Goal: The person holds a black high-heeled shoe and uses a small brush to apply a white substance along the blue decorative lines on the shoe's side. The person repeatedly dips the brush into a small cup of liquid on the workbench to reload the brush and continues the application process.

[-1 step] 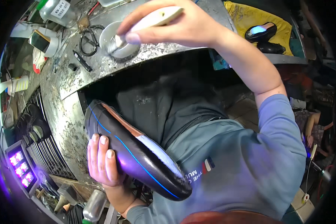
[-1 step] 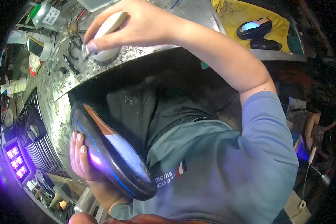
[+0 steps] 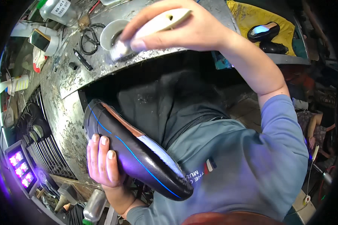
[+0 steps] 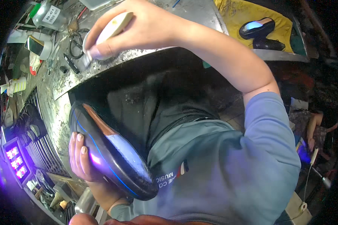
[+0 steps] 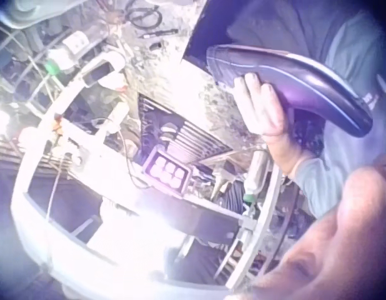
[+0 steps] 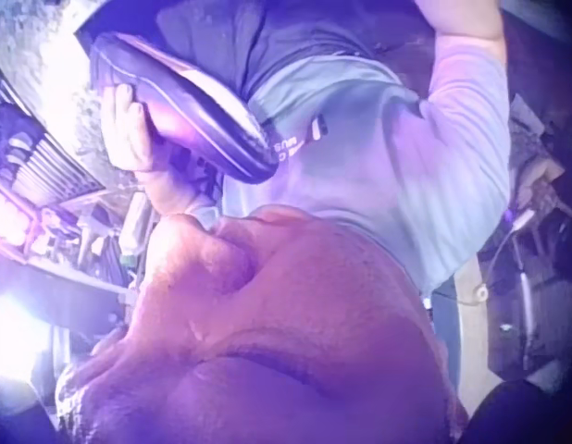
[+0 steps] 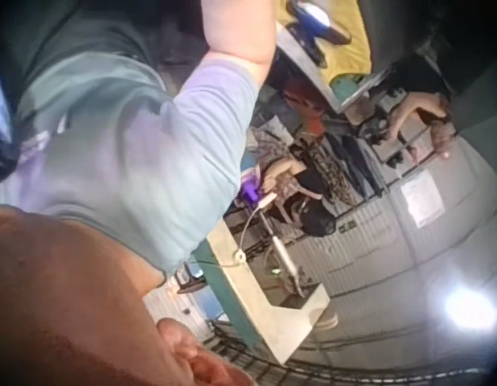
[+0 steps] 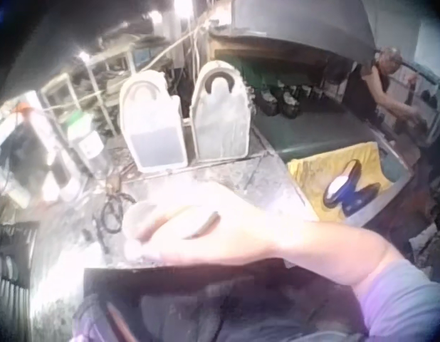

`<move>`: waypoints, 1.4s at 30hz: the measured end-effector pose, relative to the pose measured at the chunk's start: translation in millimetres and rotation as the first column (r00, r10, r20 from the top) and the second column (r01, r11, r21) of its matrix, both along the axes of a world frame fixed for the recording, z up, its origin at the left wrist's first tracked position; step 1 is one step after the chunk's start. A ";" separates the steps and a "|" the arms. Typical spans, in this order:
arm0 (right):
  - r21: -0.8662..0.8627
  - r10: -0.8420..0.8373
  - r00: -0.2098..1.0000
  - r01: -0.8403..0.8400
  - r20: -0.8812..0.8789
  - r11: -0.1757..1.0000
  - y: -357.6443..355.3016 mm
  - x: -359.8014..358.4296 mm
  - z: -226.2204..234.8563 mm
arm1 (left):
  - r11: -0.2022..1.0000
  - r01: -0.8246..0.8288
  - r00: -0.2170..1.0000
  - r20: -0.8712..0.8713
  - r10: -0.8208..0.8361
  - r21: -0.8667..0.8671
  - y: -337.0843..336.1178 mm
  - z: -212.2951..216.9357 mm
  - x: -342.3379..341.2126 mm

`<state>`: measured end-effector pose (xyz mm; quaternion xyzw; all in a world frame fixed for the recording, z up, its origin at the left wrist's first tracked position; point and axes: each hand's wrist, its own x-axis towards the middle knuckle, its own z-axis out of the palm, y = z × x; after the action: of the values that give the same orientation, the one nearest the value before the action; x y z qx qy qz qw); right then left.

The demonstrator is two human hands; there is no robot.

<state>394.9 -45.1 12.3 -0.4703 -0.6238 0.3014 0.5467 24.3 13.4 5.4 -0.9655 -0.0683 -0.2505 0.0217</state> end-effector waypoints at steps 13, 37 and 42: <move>-0.028 0.302 0.934 -0.312 -0.191 0.950 -11.0 -55.6 2.9 | 0.996 0.057 0.990 -0.130 -0.048 0.064 2.5 13.6 -4.0; -0.212 0.408 0.899 -0.372 0.157 0.903 -29.6 -49.2 64.3 | 0.995 -0.102 0.973 -0.208 0.100 0.002 9.7 7.3 -2.7; -0.132 0.418 0.886 -0.398 0.202 0.908 -35.8 -46.8 61.3 | 0.979 -0.204 0.953 -0.230 0.195 -0.012 10.1 1.9 -6.8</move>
<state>348.1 -80.8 73.6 -0.3831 -0.7529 0.3812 0.3755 17.5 23.5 7.3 -0.9762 -0.1670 -0.1332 0.0373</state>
